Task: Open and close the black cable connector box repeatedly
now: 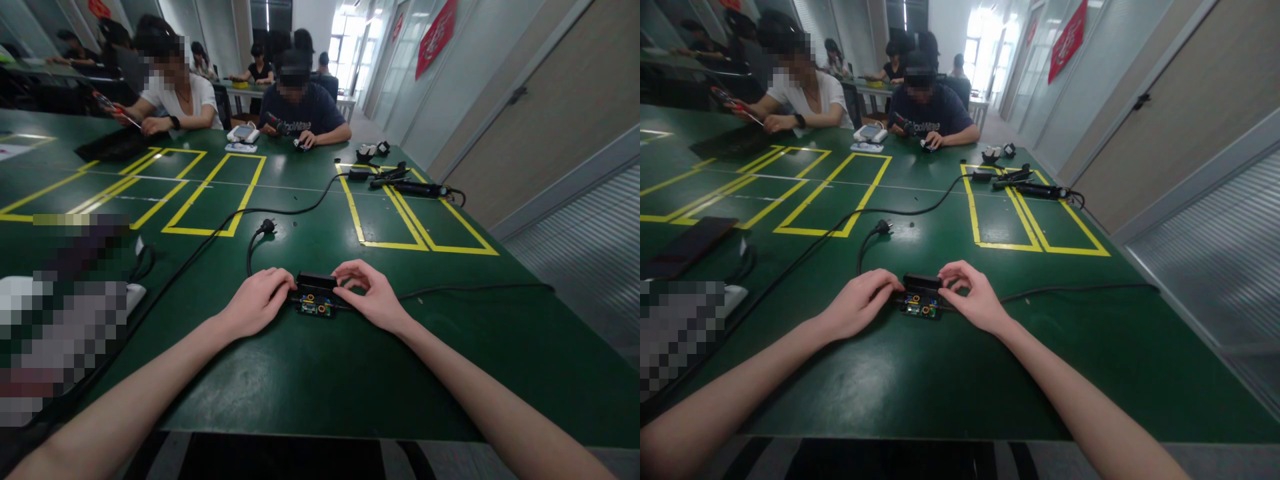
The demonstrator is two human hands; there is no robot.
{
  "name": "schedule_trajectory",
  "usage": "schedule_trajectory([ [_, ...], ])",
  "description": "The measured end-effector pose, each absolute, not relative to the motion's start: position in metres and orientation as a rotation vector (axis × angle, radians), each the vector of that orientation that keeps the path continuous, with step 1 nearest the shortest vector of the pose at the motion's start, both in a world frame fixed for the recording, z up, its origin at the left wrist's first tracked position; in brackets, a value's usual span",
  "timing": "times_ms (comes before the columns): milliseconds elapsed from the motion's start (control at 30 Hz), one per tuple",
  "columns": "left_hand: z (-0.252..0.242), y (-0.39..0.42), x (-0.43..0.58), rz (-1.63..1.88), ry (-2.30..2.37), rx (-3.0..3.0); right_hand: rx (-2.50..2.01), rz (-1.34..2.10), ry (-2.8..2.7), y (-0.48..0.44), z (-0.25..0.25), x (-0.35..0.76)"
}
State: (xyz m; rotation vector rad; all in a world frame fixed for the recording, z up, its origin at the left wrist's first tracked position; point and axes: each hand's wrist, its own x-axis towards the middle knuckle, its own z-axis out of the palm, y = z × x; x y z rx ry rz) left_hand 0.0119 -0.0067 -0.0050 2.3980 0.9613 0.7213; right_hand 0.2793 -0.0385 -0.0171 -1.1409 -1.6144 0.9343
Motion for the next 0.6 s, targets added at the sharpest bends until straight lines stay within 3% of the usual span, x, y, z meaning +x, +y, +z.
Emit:
schedule_trajectory([
  [333,-0.0027,-0.0136,0.0151,0.754,0.970,2.160,-1.114,0.969,-1.668,-0.0409,-0.0165,0.2830],
  [600,-0.0018,-0.0145,0.0152,0.769,0.983,2.111,-1.111,0.810,-1.772,-0.0413,-0.0172,0.2822],
])
